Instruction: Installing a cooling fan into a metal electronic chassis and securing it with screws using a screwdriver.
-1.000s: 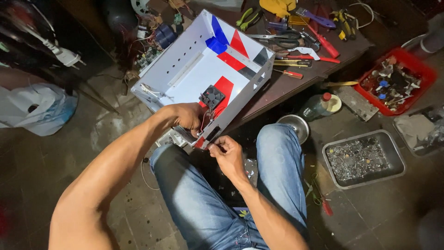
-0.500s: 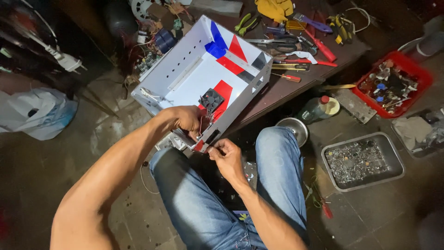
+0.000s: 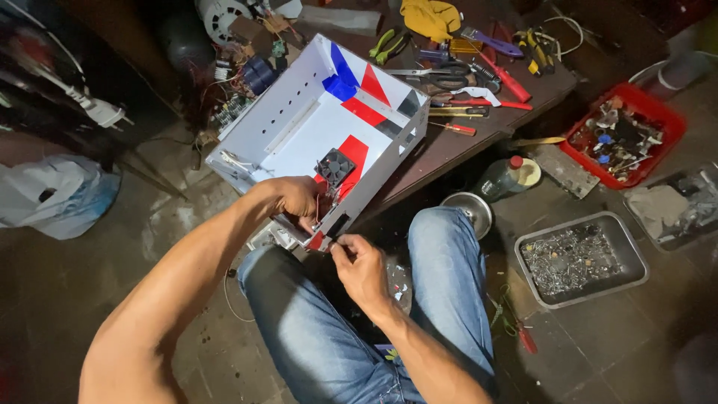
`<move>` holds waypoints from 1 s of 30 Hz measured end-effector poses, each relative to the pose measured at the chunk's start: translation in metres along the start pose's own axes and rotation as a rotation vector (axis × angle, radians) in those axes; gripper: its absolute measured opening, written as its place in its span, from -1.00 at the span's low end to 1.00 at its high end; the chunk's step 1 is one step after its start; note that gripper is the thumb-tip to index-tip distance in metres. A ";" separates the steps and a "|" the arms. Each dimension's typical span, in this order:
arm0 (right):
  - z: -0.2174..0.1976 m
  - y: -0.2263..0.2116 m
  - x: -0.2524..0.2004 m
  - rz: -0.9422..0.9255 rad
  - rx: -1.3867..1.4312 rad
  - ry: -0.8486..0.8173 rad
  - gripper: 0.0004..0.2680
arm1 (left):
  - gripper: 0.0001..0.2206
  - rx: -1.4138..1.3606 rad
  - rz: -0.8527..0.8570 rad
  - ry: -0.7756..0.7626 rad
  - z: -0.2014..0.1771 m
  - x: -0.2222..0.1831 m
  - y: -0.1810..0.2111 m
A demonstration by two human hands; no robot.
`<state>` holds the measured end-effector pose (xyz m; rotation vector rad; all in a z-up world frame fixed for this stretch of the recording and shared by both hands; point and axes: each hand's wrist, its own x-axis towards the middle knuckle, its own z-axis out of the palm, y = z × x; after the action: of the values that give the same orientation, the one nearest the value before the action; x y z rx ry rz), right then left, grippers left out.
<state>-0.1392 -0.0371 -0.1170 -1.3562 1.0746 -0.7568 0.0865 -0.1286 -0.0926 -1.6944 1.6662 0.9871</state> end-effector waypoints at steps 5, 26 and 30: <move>-0.003 -0.013 -0.003 -0.045 -0.073 -0.015 -0.92 | -0.61 -0.059 -0.044 0.002 0.003 -0.008 0.001; 0.000 -0.021 0.003 0.247 0.270 -0.072 -0.87 | -0.61 0.053 0.179 -0.120 -0.009 -0.016 0.009; 0.003 -0.010 0.005 0.248 0.307 -0.076 -0.87 | -0.61 0.088 0.234 -0.122 -0.006 -0.007 0.004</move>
<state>-0.1326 -0.0417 -0.1079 -0.9637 0.9985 -0.6503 0.0836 -0.1298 -0.0824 -1.3775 1.8269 1.0840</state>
